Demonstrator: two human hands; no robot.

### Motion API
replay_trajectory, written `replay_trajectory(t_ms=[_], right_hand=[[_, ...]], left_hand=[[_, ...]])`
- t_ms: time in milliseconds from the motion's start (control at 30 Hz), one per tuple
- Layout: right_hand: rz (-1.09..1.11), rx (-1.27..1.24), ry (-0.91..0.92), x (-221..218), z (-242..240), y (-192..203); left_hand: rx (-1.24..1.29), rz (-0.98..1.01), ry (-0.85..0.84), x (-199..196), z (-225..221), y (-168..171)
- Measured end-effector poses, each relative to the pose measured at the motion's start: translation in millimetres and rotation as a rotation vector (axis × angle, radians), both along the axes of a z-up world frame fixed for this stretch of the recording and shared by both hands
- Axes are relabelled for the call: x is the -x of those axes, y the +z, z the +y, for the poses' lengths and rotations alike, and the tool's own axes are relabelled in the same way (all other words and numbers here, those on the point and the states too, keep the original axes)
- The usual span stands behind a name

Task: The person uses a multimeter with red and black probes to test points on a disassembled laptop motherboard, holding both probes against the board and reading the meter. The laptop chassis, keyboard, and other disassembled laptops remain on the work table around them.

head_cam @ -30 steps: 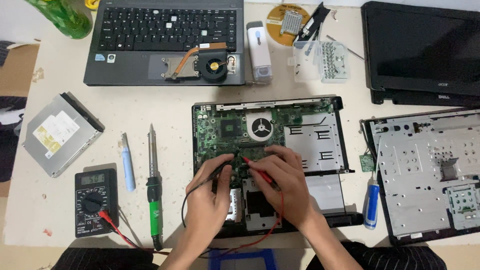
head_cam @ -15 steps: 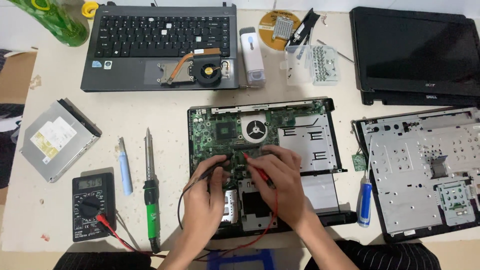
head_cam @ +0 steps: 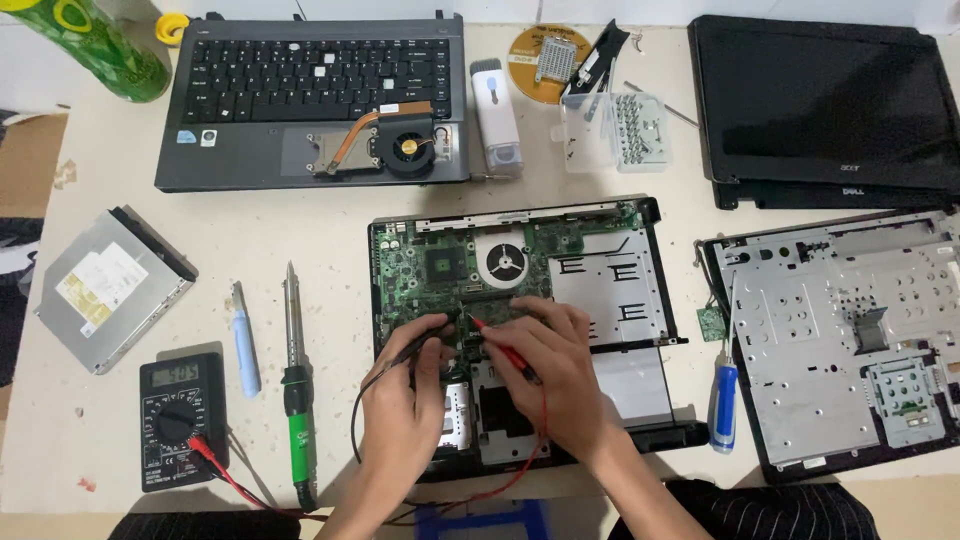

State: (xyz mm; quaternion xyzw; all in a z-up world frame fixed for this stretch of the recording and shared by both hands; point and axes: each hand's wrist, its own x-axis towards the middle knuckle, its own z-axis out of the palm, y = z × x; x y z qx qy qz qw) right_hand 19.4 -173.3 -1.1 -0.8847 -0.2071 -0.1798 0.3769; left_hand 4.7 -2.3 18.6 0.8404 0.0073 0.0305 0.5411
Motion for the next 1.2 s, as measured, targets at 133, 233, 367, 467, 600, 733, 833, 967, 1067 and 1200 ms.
replay_trajectory(t_ms=[133, 233, 367, 467, 600, 733, 833, 967, 1067, 1200], right_hand=[[-0.038, -0.009, -0.031, -2, 0, 0], [-0.017, 0.015, 0.027, -2, 0, 1], [-0.034, -0.008, -0.009, -2, 1, 1], [-0.018, -0.023, 0.020, -3, -1, 1], [-0.032, -0.011, 0.018, -5, 2, 5], [0.010, -0.035, 0.042, -6, 1, 5], [-0.016, -0.042, 0.028, -8, 3, 5], [0.028, -0.040, 0.053, -8, 1, 3], [0.036, -0.023, 0.051, -7, 1, 5], [0.027, -0.059, 0.006, -8, 2, 7]], left_hand=[[0.005, 0.019, 0.013, 0, -1, 2], [0.025, 0.033, 0.025, -1, 0, 0], [0.017, -0.024, -0.004, -1, 2, -2], [0.004, -0.005, -0.020, 0, 2, 0], [0.013, 0.021, 0.004, -1, 4, 1], [0.042, 0.000, 0.018, -3, 6, 3], [0.059, -0.025, 0.038, -4, 7, -1], [0.059, 0.043, 0.062, -3, 8, -4], [0.062, 0.033, 0.038, -3, 10, -4], [0.116, 0.020, 0.040, -4, 8, -1]])
